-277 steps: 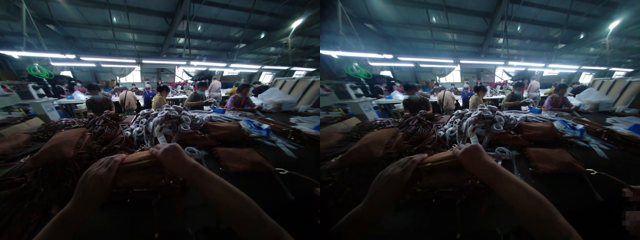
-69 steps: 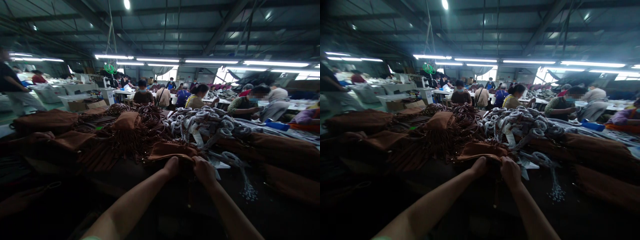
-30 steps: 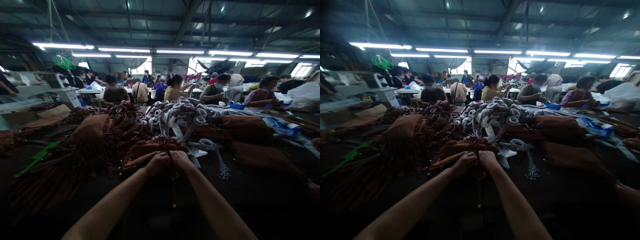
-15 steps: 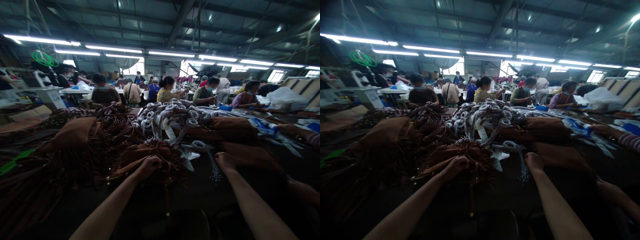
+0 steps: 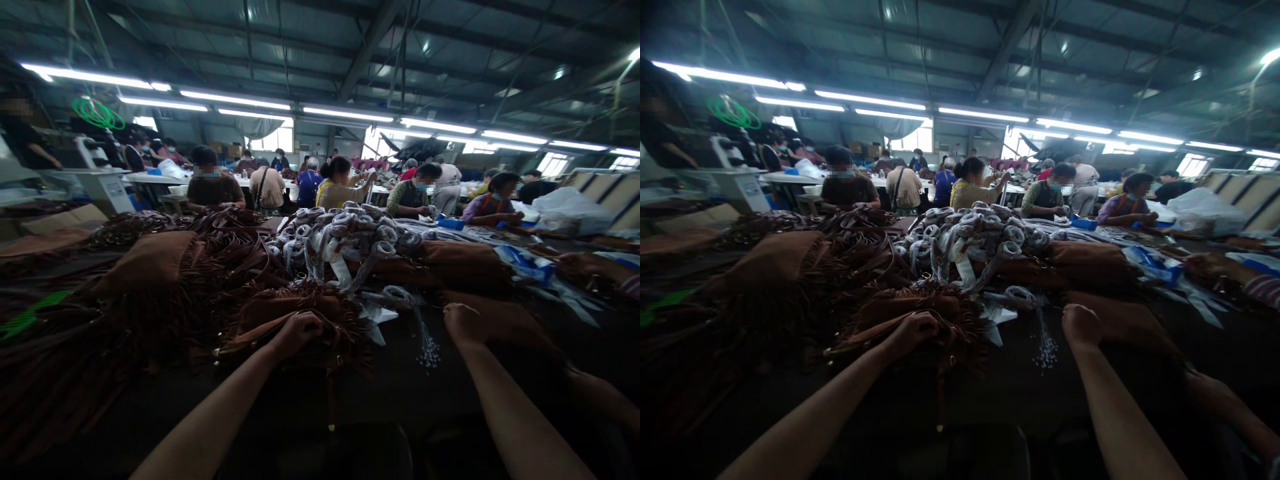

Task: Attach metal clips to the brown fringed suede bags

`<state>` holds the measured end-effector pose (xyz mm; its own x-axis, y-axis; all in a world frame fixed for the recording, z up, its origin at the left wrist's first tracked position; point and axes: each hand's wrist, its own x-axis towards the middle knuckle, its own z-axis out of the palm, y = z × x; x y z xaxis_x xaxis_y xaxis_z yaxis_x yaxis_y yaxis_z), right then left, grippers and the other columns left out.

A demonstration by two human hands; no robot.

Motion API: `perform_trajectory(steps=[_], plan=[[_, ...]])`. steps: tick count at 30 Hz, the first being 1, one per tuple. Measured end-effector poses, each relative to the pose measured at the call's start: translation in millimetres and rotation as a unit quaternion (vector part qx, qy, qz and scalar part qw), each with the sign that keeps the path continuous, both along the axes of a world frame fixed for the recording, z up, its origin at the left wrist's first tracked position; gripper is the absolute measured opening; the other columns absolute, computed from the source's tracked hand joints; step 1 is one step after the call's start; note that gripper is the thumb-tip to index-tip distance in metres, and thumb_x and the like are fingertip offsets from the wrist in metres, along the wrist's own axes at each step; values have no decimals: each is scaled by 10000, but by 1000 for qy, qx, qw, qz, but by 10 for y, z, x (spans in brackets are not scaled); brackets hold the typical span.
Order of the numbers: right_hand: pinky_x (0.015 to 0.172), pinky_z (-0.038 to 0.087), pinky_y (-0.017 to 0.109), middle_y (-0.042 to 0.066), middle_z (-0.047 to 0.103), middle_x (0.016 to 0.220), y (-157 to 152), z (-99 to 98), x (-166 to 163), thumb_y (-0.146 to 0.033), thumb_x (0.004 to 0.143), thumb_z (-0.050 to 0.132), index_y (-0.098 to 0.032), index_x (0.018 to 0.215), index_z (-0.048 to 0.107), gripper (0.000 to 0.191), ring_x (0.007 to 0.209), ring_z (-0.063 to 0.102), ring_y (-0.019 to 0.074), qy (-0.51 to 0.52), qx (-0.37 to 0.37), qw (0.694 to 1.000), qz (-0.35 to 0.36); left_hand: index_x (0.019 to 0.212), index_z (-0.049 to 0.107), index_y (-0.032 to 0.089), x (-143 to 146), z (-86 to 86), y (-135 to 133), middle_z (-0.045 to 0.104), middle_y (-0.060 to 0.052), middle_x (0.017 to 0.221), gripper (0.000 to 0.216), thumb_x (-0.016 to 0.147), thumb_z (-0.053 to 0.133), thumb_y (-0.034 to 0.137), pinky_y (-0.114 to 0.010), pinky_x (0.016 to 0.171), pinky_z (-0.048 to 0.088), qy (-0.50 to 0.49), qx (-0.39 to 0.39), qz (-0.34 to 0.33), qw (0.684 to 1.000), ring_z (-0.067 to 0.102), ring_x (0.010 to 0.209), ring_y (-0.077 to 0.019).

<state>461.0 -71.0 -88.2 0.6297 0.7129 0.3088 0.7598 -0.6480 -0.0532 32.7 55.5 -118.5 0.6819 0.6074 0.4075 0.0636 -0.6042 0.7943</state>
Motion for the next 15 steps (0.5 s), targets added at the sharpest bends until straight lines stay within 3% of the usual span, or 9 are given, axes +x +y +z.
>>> perform_trajectory(steps=[6, 10, 12, 15], plan=[[628, 421, 330, 154, 691, 832, -122, 155, -118, -228, 761, 494, -161, 749, 724, 240, 782, 635, 283, -50, 3, 999, -19, 791, 670, 134, -11, -14, -19, 653, -43, 852, 51, 757, 637, 153, -250, 763, 436, 10, 17, 12, 1000, 594, 814, -152], [651, 442, 331, 115, 709, 874, -216, 235, -301, -339, 773, 497, -209, 801, 739, 276, 807, 646, 274, 33, 84, 995, 38, 810, 684, 139, -21, -28, -16, 666, -44, 868, 78, 752, 640, 167, -253, 775, 446, 6, 15, 18, 1000, 604, 828, -157], [673, 458, 297, 78, 721, 866, -255, 228, -605, -420, 744, 542, -221, 825, 741, 293, 818, 653, 247, 132, 135, 975, 114, 822, 694, 138, -25, -23, -6, 676, -48, 878, 100, 741, 646, 173, -258, 788, 454, 13, 2, 21, 1000, 611, 836, -163], [668, 465, 262, 50, 727, 813, -309, 125, -1359, -496, 664, 638, -217, 780, 745, 320, 798, 655, 233, 294, 158, 922, 198, 853, 703, 130, -38, 1, 14, 693, -57, 909, 153, 713, 655, 171, -273, 819, 463, 31, -48, 5, 998, 621, 863, -174]])
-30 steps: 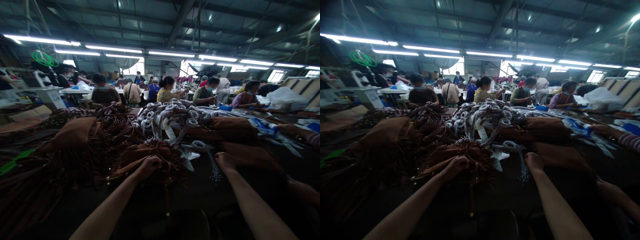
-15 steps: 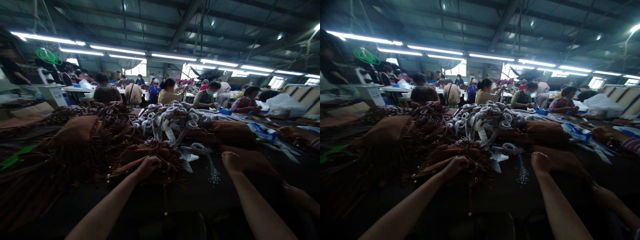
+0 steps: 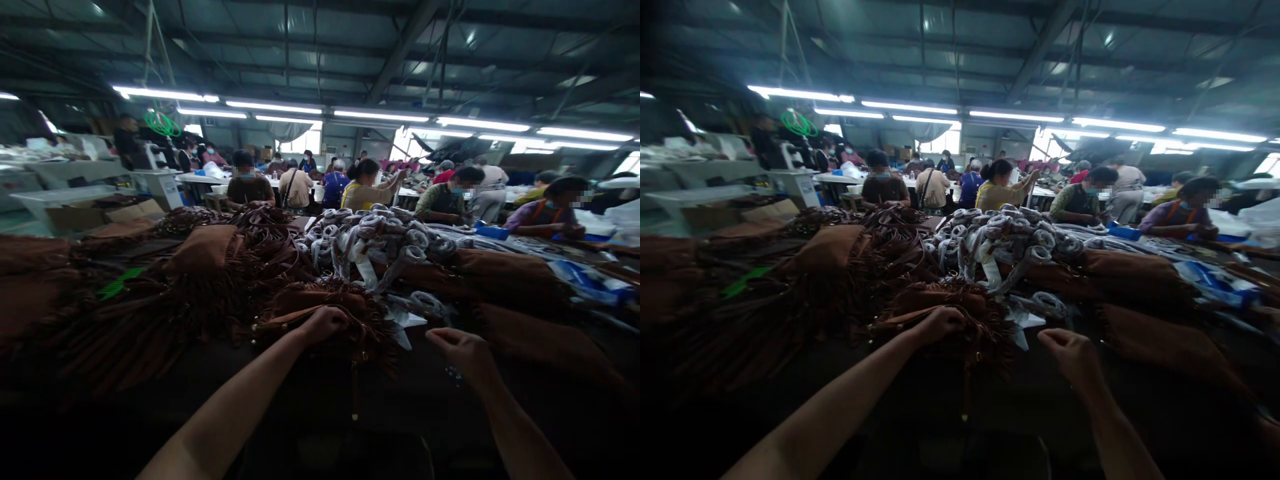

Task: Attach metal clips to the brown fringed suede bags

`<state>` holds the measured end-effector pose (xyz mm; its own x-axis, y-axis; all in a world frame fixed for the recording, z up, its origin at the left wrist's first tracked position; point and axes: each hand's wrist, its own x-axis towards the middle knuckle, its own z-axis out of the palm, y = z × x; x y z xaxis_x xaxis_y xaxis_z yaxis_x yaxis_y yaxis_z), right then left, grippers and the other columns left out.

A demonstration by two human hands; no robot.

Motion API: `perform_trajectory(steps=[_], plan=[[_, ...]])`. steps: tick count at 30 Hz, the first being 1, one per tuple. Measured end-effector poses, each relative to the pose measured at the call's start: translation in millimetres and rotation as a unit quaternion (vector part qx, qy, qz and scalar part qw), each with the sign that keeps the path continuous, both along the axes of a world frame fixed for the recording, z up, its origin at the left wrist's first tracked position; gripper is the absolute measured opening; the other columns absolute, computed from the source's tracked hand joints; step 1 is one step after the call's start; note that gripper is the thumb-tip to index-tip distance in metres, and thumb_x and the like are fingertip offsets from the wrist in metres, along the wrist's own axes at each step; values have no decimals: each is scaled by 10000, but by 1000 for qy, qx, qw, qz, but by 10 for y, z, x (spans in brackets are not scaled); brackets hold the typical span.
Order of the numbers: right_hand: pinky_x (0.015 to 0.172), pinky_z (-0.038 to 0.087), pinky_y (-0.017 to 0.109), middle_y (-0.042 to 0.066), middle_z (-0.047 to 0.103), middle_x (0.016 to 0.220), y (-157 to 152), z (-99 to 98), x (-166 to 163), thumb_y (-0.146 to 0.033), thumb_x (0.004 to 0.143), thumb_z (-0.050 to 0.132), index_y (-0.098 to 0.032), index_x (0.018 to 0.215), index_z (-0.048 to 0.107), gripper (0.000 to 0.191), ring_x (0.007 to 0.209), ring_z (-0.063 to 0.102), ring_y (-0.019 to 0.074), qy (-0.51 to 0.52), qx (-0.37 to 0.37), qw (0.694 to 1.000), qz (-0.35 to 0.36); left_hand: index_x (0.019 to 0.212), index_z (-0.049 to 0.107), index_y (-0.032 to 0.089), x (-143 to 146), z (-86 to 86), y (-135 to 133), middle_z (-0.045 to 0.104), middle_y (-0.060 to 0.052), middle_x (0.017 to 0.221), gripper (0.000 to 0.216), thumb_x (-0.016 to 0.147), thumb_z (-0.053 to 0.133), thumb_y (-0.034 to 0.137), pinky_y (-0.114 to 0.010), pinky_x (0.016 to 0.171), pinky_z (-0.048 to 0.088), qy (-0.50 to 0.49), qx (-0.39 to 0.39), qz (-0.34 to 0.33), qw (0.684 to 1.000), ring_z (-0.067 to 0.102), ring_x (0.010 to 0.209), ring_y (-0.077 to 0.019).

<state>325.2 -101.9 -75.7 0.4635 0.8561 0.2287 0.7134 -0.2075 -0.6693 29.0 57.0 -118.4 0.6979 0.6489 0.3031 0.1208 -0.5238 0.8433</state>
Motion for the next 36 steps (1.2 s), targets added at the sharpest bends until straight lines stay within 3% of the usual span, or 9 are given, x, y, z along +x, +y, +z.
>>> perform_trajectory(steps=[4, 7, 20, 29, 36], plan=[[514, 398, 226, 37, 670, 617, -15, -262, -1028, -521, 699, 612, -165, 713, 734, 377, 586, 591, 169, 162, -36, 979, 117, 911, 705, 112, -26, 11, 17, 698, -70, 940, 236, 687, 644, 152, -298, 827, 476, 0, -76, -6, 997, 626, 876, -189], [463, 322, 218, 20, 604, 528, 63, -443, -1378, -507, 701, 604, -137, 637, 709, 391, 493, 503, 123, 200, -56, 970, 126, 917, 706, 108, -40, -21, 29, 700, -72, 938, 249, 682, 641, 156, -305, 831, 478, -4, -86, 1, 996, 628, 877, -192], [460, 263, 223, -3, 534, 502, 121, -565, -1452, -503, 685, 584, -134, 635, 697, 390, 476, 419, 104, 191, -75, 976, 66, 949, 707, 111, -40, -166, 124, 703, -72, 956, 277, 692, 633, 182, -295, 846, 475, -10, -65, -12, 998, 628, 888, -189], [492, 315, 234, -2, 559, 525, 25, -312, -1547, -521, 707, 550, -176, 591, 680, 387, 530, 480, 140, 119, -52, 990, 57, 967, 704, 111, -34, -261, 179, 702, -73, 959, 288, 702, 636, 198, -282, 806, 484, -23, -53, -23, 998, 634, 866, -188], [465, 286, 244, -2, 571, 522, 56, -305, -1577, -531, 697, 552, -179, 606, 684, 386, 498, 476, 140, 103, -65, 991, 58, 984, 704, 125, -48, -277, 183, 700, -62, 966, 293, 706, 631, 185, -279, 819, 481, -42, -53, -36, 997, 628, 877, -183]])
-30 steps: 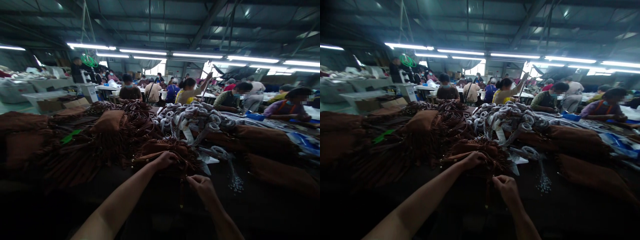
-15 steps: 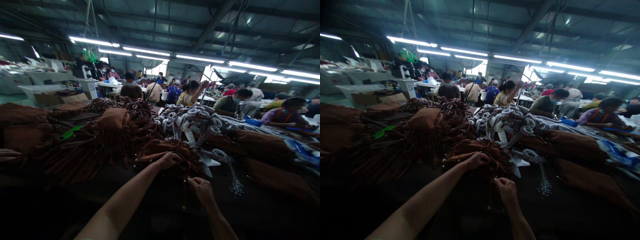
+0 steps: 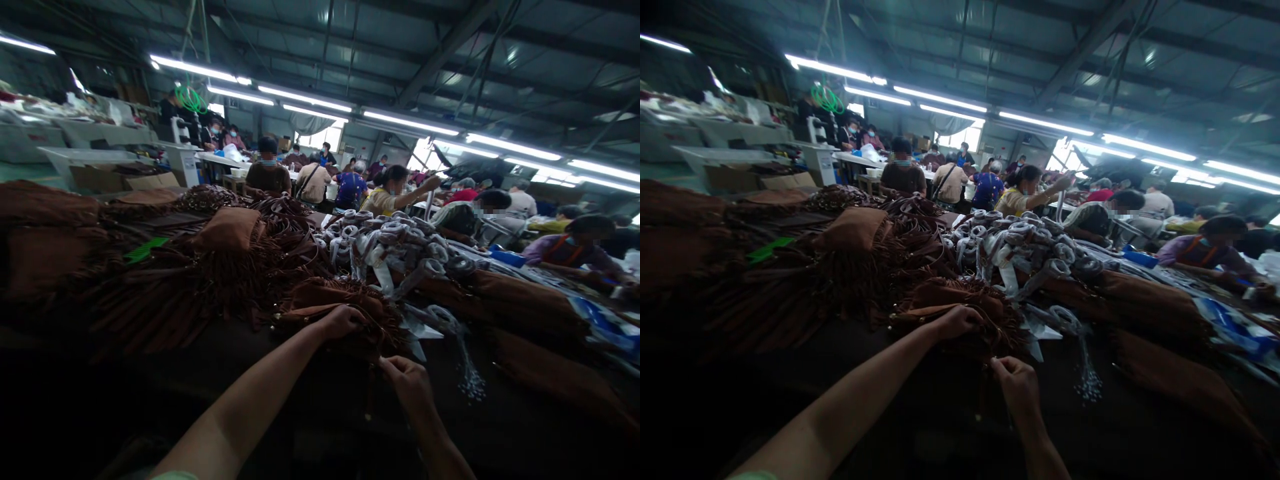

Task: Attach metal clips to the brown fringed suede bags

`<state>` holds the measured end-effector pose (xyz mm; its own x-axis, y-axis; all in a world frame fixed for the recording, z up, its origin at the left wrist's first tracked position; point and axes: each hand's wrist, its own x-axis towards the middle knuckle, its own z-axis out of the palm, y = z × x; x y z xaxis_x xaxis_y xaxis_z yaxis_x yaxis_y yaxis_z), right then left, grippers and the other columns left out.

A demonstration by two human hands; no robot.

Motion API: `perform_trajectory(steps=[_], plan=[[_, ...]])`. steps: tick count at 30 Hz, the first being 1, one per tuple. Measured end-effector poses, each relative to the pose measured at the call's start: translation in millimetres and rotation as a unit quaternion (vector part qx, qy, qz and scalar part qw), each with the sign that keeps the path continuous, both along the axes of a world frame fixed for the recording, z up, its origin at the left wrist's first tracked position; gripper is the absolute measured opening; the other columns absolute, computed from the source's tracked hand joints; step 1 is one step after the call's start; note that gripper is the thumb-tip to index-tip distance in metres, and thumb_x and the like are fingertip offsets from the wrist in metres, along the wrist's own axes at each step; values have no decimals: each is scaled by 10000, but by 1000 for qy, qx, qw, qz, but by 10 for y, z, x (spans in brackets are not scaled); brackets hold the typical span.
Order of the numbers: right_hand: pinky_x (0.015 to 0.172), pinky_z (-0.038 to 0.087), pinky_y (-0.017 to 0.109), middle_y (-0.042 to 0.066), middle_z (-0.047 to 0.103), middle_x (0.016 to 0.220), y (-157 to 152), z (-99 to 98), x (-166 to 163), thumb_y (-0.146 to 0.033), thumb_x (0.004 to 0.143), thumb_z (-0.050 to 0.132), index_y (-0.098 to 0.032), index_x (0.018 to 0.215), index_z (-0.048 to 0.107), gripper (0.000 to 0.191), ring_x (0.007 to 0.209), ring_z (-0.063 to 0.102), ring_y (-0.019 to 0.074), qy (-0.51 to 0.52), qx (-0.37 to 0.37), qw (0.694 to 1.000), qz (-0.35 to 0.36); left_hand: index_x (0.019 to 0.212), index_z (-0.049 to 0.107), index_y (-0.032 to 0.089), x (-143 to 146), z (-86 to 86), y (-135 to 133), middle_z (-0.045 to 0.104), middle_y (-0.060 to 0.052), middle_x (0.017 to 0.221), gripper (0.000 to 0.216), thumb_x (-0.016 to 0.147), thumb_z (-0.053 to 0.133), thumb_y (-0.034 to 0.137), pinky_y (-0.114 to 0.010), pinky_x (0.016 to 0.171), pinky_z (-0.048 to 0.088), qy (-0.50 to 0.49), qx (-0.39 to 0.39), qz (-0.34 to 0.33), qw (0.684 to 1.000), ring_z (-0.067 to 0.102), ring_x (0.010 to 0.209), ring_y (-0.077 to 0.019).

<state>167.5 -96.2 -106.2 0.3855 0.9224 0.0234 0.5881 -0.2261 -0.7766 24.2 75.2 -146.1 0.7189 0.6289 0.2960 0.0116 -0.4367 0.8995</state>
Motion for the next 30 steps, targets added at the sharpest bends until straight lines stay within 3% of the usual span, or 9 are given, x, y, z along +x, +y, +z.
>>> perform_trajectory(steps=[15, 19, 22, 25, 28, 30], plan=[[468, 323, 239, 2, 607, 522, 118, -76, -62, -522, 683, 571, -181, 614, 704, 373, 507, 524, 153, -21, -7, 1000, -8, 916, 716, 142, -60, 146, -44, 695, -35, 914, 219, 750, 580, 186, -262, 803, 446, 17, -7, 19, 1000, 609, 856, -165], [497, 371, 245, 16, 641, 562, 147, -101, -56, -534, 675, 586, -181, 655, 717, 378, 569, 584, 184, -13, -12, 1000, -10, 854, 699, 119, -62, 174, -53, 677, -37, 840, 190, 712, 645, 233, -247, 713, 439, 19, -17, 43, 999, 584, 769, -157], [528, 420, 254, 21, 656, 589, 153, -115, -67, -536, 637, 644, -169, 829, 720, 421, 606, 616, 203, 37, 13, 999, -30, 833, 664, 114, -76, 195, -79, 636, -12, 764, 172, 719, 633, 238, -224, 646, 410, 26, -25, 59, 998, 537, 696, -129], [555, 464, 265, 32, 677, 656, 155, -121, -94, -527, 620, 678, -165, 954, 688, 492, 651, 637, 210, 164, 56, 984, -39, 843, 610, 121, -78, 195, -126, 584, 9, 720, 144, 775, 564, 240, -205, 607, 381, -1, -40, 63, 997, 482, 647, -102], [707, 510, 292, 61, 711, 897, 175, -101, -117, -450, 600, 718, -183, 967, 688, 455, 849, 653, 228, 309, 73, 948, 11, 837, 549, 137, -69, 168, -174, 560, 14, 723, 86, 805, 513, 208, -197, 603, 368, -36, -30, 69, 997, 463, 658, -97], [749, 511, 312, 65, 704, 967, 214, -67, -120, -415, 591, 735, -194, 996, 687, 464, 899, 644, 239, 304, 65, 949, 45, 839, 520, 144, -63, 147, -193, 561, 10, 735, 65, 823, 487, 198, -196, 613, 375, -53, -23, 68, 996, 472, 673, -98]])
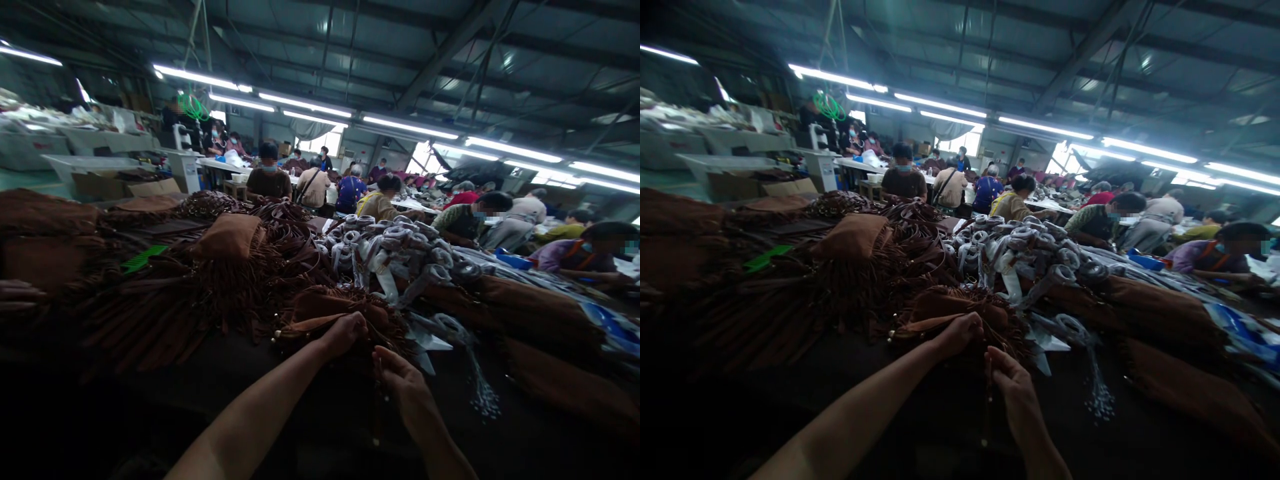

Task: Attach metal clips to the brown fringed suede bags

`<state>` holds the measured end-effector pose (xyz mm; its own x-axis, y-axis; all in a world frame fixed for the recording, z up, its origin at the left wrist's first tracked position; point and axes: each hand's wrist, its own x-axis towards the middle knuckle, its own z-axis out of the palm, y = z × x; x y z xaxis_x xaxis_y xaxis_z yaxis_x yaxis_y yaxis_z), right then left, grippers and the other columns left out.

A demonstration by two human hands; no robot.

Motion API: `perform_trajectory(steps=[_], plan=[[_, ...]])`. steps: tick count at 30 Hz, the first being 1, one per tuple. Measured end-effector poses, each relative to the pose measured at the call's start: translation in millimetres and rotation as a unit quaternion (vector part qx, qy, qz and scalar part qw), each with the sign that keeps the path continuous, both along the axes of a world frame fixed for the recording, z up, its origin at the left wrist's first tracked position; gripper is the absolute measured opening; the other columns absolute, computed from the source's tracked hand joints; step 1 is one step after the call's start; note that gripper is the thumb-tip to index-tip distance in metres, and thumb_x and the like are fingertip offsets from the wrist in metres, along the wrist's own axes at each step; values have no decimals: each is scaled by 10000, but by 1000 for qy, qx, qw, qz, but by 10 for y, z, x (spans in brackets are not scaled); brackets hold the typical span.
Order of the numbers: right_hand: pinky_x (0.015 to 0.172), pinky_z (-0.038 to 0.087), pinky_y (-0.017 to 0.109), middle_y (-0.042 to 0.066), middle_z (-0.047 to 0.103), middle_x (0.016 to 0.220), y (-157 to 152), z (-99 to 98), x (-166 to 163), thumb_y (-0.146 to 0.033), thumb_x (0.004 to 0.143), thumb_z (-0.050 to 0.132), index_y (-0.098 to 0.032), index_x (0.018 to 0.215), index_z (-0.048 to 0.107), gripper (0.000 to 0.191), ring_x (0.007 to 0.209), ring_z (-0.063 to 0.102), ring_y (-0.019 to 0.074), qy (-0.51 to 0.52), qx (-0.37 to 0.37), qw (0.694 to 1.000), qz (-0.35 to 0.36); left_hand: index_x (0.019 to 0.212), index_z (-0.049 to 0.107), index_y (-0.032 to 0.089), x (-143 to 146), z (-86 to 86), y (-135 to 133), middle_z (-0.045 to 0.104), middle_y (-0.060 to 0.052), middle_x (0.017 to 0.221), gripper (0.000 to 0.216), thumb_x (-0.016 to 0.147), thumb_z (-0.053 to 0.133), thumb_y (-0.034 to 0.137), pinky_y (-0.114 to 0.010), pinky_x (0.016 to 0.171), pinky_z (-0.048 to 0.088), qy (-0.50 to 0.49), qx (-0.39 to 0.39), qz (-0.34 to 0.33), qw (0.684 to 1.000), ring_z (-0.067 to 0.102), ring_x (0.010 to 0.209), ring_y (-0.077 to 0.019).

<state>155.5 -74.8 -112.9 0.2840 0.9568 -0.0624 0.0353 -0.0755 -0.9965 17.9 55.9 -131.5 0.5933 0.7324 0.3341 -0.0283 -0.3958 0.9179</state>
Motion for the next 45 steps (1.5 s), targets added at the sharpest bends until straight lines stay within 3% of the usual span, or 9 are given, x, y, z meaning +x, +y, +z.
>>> perform_trajectory(steps=[6, 12, 21, 25, 30, 33, 37, 41, 45], plan=[[730, 478, 311, 87, 690, 893, 294, 154, -24, -466, 805, 507, -183, 869, 700, 349, 810, 629, 212, -330, 95, 936, -74, 856, 485, 151, 4, -13, 2, 560, 7, 711, 85, 856, 454, 230, -198, 590, 376, -7, 3, 12, 1000, 491, 645, -99], [621, 408, 271, 23, 722, 802, 553, 265, -61, -419, 828, 515, -286, 937, 702, 254, 721, 655, 198, -509, 21, 859, -51, 814, 471, 153, -14, 54, -34, 552, 6, 709, 94, 846, 439, 235, -198, 582, 378, -13, -2, 35, 999, 490, 646, -101], [595, 356, 235, 27, 728, 831, 659, 139, 42, -450, 890, 435, -285, 910, 708, 319, 743, 663, 171, -529, 37, 848, -17, 862, 494, 147, 62, -29, 7, 600, -10, 718, 141, 849, 455, 282, -229, 608, 435, -6, -53, 32, 998, 564, 658, -132], [559, 283, 248, 10, 714, 766, 693, 107, -1, -398, 907, 432, -273, 867, 679, 280, 679, 647, 157, -539, 25, 839, -63, 902, 551, 137, 22, 284, 14, 633, -38, 760, 197, 857, 441, 295, -242, 634, 445, 116, -30, 61, 991, 592, 699, -152], [553, 251, 245, -14, 706, 769, 719, 52, -20, -346, 919, 435, -262, 825, 655, 254, 649, 632, 122, -518, 39, 851, -80, 885, 618, 174, 338, 1141, 291, 649, -48, 770, 230, 865, 464, 344, -262, 654, 412, 345, 222, 188, 892, 611, 740, -185], [566, 267, 229, -18, 700, 761, 724, 5, 0, -305, 920, 439, -257, 829, 652, 237, 663, 631, 108, -502, 60, 859, -83, 922, 637, 215, 1025, 1386, 512, 656, -38, 799, 185, 855, 483, 292, -251, 629, 410, 396, 380, 37, 835, 622, 753, -186], [566, 298, 210, -6, 704, 747, 739, -40, 32, -242, 892, 474, -245, 819, 668, 207, 666, 639, 107, -488, 51, 868, -78, 1083, 617, 278, 2134, 1205, 659, 612, -43, 1094, 285, 833, 505, 199, -243, 697, 434, 360, 571, -185, 715, 596, 931, -179], [526, 326, 216, 59, 712, 706, 772, -81, 47, -197, 824, 537, -198, 732, 704, 190, 632, 652, 149, -504, -17, 861, -64, 965, 676, 254, 2816, 838, 719, 555, -49, 1217, 200, 838, 522, 238, -272, 710, 438, 387, 641, -178, 638, 548, 1021, -214], [525, 359, 234, 98, 720, 725, 787, -117, 51, -143, 775, 560, -171, 695, 717, 179, 669, 676, 202, -511, -68, 856, -39, 952, 685, 287, 2944, 616, 871, 473, -13, 1347, 209, 847, 509, 250, -280, 736, 435, 364, 657, -175, 637, 524, 1059, -203]])
